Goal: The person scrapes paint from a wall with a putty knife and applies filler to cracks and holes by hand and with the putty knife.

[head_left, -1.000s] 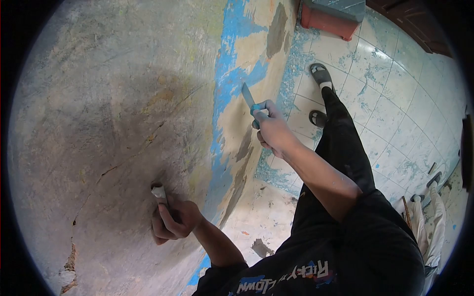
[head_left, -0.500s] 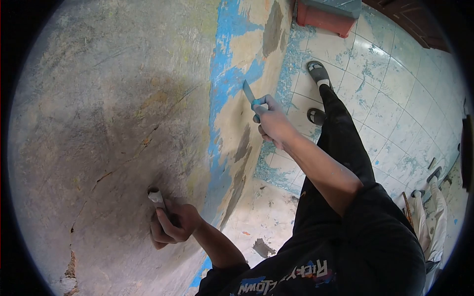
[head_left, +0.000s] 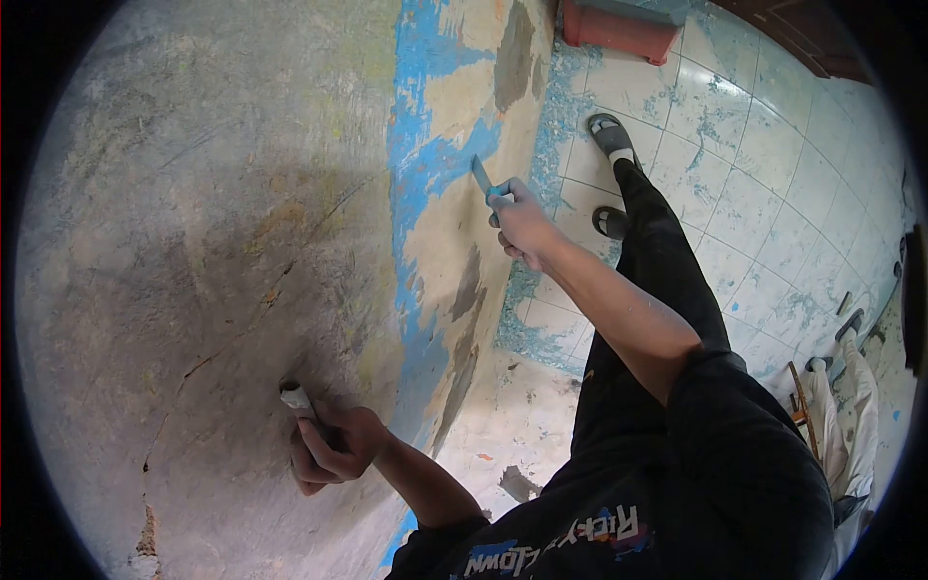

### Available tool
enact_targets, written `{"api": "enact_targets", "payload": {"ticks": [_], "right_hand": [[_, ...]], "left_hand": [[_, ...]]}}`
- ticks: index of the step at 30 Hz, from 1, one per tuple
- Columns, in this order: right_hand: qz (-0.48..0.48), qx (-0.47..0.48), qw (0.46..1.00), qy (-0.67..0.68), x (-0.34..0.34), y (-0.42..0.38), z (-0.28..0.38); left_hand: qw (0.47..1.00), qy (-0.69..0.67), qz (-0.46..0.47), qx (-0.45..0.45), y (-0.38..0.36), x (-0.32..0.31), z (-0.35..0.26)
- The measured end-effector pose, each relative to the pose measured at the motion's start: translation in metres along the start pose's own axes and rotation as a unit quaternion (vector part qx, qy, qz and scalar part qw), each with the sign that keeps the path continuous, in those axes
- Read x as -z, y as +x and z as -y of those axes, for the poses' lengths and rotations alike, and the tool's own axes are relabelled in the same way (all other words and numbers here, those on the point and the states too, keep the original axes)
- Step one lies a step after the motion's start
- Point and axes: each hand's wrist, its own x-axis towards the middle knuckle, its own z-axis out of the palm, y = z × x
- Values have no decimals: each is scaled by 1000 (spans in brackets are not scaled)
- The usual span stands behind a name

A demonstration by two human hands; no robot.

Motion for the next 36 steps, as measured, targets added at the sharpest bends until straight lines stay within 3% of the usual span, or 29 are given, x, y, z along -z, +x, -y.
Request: {"api": "enact_targets", "payload": {"ticks": [5,11,23,29,36], "right_hand": [[26,-6,1000,-14,-4,-22,4],[9,-14,1000,5,2,4,2],[21,-11,1000,-9,8,11,-3],[-5,-14,1000,-22,18,55,-6],[7,-16,1000,-9,18,42,-5]], "left_hand": [[1000,-5,-7,7,1,-2,-2],[999,1,30,-20,3,2,-1],[1000,-3,25,-19,3,2,-1],[1000,-13,1,8,1,-1,-2],[1000,-15,14,-13,2,0,-1]]}}
